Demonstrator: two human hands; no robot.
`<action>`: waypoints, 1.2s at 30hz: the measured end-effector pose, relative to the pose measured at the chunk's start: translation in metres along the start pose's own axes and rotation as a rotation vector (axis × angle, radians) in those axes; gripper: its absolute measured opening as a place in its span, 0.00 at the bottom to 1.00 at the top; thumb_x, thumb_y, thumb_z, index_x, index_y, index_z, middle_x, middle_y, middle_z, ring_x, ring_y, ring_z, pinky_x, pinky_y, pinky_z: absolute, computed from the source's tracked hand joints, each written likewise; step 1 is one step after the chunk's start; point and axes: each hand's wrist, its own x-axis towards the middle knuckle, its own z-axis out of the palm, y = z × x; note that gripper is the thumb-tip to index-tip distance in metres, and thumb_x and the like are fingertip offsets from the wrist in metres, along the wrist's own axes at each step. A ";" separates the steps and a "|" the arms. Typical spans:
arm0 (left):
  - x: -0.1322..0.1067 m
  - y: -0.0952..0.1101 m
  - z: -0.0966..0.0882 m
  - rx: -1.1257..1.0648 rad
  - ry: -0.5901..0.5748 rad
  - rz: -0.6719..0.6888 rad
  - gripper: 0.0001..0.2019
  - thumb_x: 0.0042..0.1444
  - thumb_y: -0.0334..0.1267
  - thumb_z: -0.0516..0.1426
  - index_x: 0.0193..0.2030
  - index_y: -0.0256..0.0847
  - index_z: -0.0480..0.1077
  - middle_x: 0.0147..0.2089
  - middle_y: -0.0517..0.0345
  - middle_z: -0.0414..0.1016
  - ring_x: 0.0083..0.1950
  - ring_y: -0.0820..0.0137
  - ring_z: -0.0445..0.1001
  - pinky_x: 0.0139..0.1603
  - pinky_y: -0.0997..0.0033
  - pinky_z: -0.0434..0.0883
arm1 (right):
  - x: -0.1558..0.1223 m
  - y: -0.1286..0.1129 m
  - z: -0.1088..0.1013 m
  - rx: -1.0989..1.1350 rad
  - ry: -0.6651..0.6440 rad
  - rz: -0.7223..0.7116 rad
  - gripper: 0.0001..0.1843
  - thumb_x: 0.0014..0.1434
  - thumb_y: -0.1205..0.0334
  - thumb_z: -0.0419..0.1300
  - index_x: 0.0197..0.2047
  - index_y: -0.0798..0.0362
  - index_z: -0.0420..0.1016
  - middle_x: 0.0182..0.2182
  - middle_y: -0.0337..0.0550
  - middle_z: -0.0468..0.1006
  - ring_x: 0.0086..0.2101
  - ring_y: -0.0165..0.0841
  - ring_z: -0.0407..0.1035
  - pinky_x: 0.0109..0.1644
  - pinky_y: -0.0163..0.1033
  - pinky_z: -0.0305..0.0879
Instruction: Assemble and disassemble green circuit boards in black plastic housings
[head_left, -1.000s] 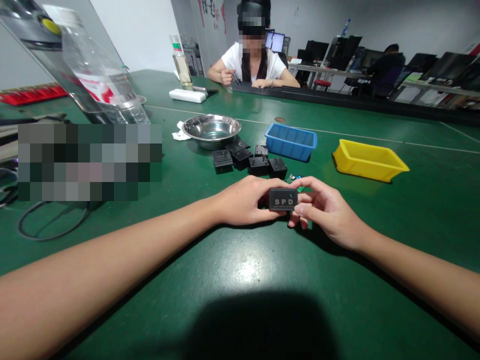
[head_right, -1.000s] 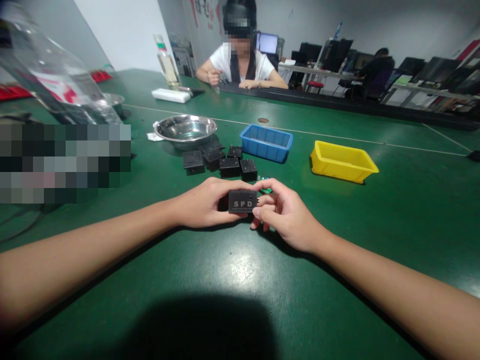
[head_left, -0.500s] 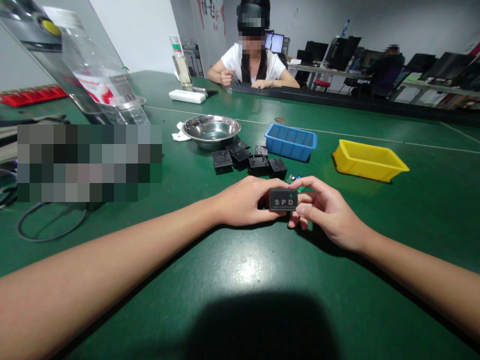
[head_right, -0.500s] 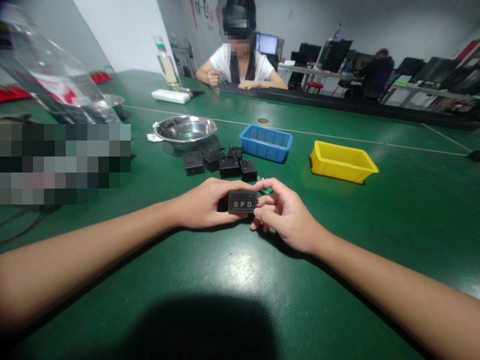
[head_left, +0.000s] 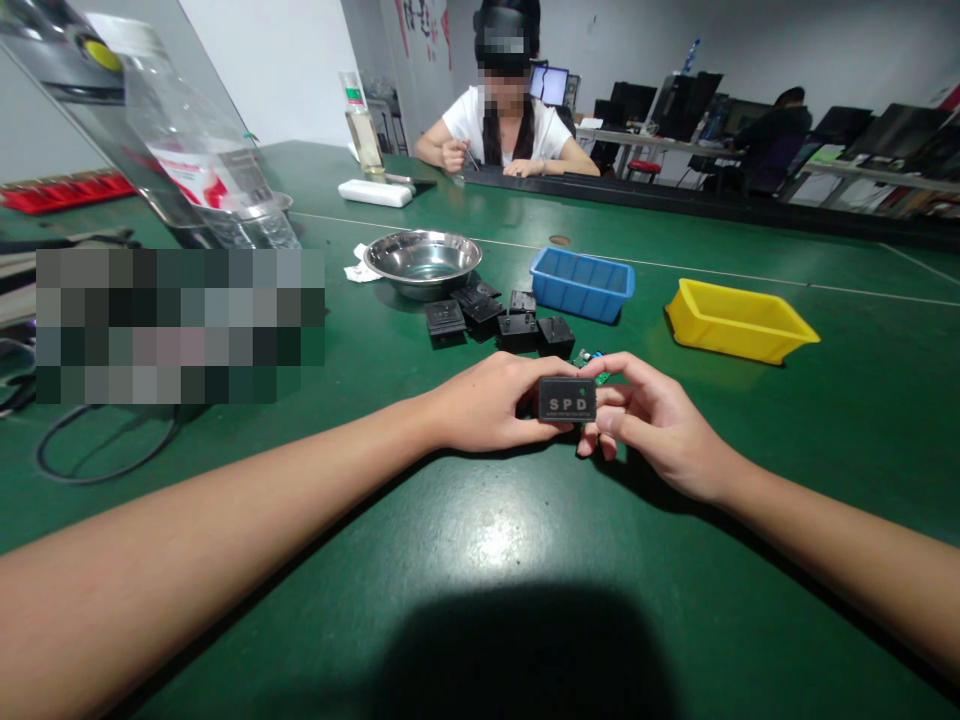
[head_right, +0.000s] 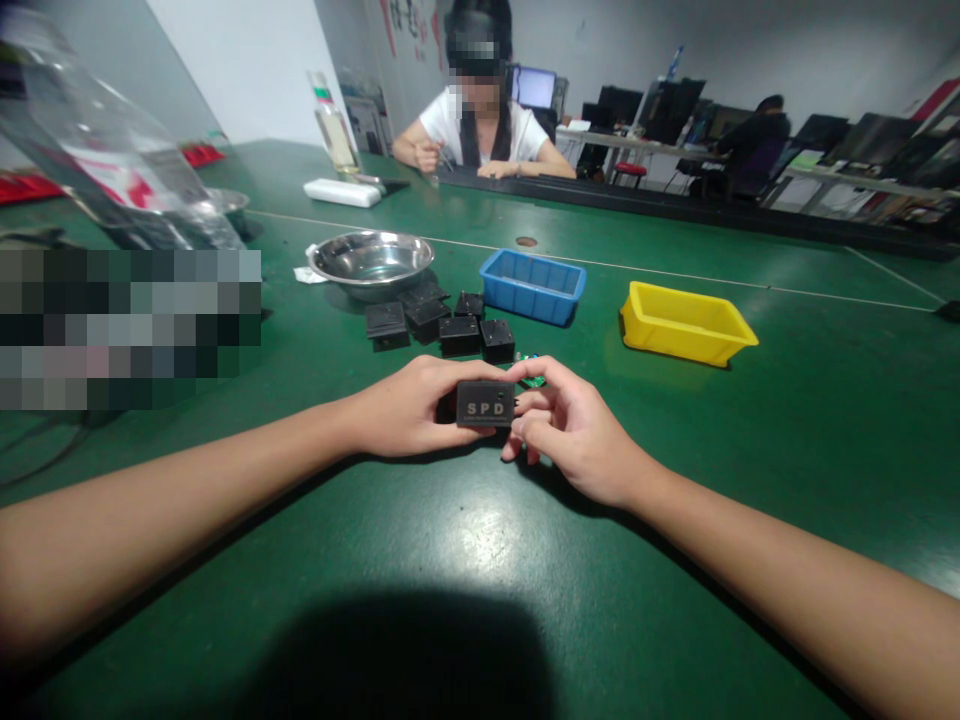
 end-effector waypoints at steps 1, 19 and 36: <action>0.000 0.000 0.000 -0.001 0.001 -0.001 0.21 0.61 0.39 0.60 0.60 0.36 0.72 0.47 0.55 0.83 0.45 0.69 0.82 0.45 0.76 0.70 | 0.000 0.000 0.000 -0.001 0.001 0.001 0.20 0.58 0.70 0.62 0.52 0.51 0.64 0.30 0.35 0.78 0.28 0.29 0.78 0.27 0.30 0.69; 0.001 -0.001 0.000 -0.008 -0.019 -0.015 0.20 0.61 0.38 0.60 0.59 0.35 0.72 0.47 0.54 0.83 0.44 0.69 0.81 0.44 0.75 0.70 | 0.001 0.003 -0.003 -0.017 -0.002 -0.011 0.14 0.66 0.59 0.62 0.53 0.51 0.66 0.28 0.37 0.79 0.27 0.31 0.77 0.27 0.32 0.69; 0.000 -0.002 0.000 0.005 -0.004 0.030 0.20 0.62 0.37 0.60 0.61 0.38 0.71 0.51 0.54 0.83 0.49 0.68 0.82 0.48 0.75 0.71 | 0.002 0.005 -0.003 0.003 0.017 -0.017 0.17 0.65 0.51 0.65 0.50 0.51 0.69 0.27 0.38 0.79 0.25 0.31 0.77 0.26 0.33 0.70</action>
